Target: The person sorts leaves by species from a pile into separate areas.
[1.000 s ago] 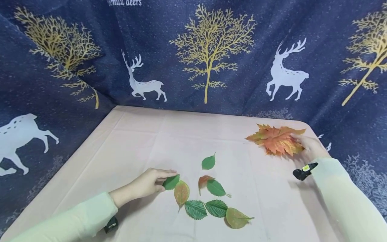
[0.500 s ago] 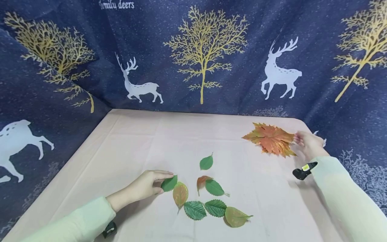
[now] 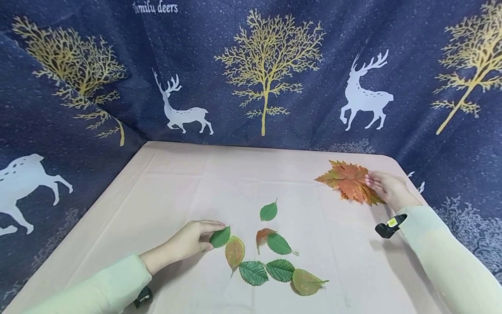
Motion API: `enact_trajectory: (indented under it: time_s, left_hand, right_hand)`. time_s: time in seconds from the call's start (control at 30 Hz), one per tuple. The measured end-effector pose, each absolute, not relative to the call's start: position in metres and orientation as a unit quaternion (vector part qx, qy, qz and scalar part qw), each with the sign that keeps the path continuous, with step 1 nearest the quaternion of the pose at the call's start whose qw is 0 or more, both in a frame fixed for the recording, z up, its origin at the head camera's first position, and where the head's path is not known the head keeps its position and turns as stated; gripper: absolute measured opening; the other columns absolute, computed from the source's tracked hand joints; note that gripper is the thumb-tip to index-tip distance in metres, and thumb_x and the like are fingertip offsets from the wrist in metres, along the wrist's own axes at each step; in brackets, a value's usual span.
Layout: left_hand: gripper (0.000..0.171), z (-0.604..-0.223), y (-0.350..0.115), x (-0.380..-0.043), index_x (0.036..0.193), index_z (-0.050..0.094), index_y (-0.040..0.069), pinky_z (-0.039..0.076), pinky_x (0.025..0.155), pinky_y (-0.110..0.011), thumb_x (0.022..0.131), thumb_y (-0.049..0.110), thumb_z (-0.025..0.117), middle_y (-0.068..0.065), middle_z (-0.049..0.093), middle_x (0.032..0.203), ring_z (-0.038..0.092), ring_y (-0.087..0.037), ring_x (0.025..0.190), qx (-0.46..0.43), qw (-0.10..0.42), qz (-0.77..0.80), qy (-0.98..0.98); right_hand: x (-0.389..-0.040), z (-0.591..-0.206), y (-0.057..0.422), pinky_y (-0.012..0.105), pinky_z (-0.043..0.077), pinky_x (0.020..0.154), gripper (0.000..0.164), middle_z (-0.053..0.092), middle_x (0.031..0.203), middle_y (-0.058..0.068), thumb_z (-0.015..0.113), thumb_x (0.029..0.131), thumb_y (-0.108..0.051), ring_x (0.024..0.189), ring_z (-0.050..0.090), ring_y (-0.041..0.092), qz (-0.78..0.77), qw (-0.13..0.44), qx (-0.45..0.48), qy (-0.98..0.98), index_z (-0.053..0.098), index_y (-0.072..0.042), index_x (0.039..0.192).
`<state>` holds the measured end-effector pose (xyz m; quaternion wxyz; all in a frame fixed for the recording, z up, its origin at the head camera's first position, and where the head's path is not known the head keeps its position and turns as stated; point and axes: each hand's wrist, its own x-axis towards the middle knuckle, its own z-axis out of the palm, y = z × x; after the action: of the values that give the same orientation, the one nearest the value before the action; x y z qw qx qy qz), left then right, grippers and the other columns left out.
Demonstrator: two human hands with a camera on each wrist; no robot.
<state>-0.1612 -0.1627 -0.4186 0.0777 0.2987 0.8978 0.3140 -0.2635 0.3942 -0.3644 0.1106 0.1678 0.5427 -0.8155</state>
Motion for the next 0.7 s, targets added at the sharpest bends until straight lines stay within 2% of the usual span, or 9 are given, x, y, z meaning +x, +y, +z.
enact_trajectory:
  time_s: [0.07, 0.4, 0.53, 0.7]
  left_hand:
    - [0.057, -0.419, -0.163, -0.161, 0.131, 0.058, 0.001, 0.052, 0.100, -0.038, 0.076, -0.004, 0.074, -0.017, 0.057, 0.137, 0.055, -0.035, 0.124, 0.298, 0.085, 0.325, 0.894]
    - [0.055, -0.417, -0.161, -0.159, 0.130, 0.057, -0.005, 0.053, 0.099, -0.032, 0.077, -0.010, 0.070, -0.022, 0.054, 0.138, 0.056, -0.038, 0.122, 0.285, 0.100, 0.349, 0.887]
    - [0.057, -0.415, -0.160, -0.158, 0.131, 0.056, -0.003, 0.052, 0.101, -0.037, 0.077, -0.012, 0.070, -0.021, 0.054, 0.138, 0.054, -0.038, 0.124, 0.295, 0.095, 0.334, 0.890]
    - [0.057, -0.413, -0.159, -0.158, 0.135, 0.055, 0.003, 0.045, 0.108, -0.044, 0.081, -0.010, 0.067, -0.014, 0.053, 0.142, 0.049, -0.035, 0.131, 0.314, 0.109, 0.304, 0.893]
  right_hand:
    - [-0.264, -0.364, 0.391, 0.019, 0.059, 0.077, 0.030, 0.069, 0.080, 0.000, 0.052, 0.097, -0.004, 0.078, 0.066, 0.009, -0.811, 0.108, 0.173, 0.549, 0.070, -0.011, 0.074]
    - [-0.266, -0.368, 0.382, 0.019, 0.061, 0.070, 0.034, 0.071, 0.075, 0.000, 0.051, 0.097, -0.001, 0.071, 0.068, 0.010, -0.793, 0.094, 0.162, 0.580, 0.070, -0.011, 0.072]
    - [-0.268, -0.369, 0.378, 0.020, 0.062, 0.072, 0.030, 0.072, 0.077, 0.000, 0.054, 0.096, -0.001, 0.073, 0.070, 0.010, -0.792, 0.089, 0.152, 0.584, 0.072, -0.011, 0.074]
    - [-0.267, -0.366, 0.372, 0.020, 0.061, 0.076, 0.030, 0.072, 0.079, -0.001, 0.054, 0.097, -0.002, 0.076, 0.069, 0.010, -0.785, 0.099, 0.138, 0.596, 0.072, -0.013, 0.076]
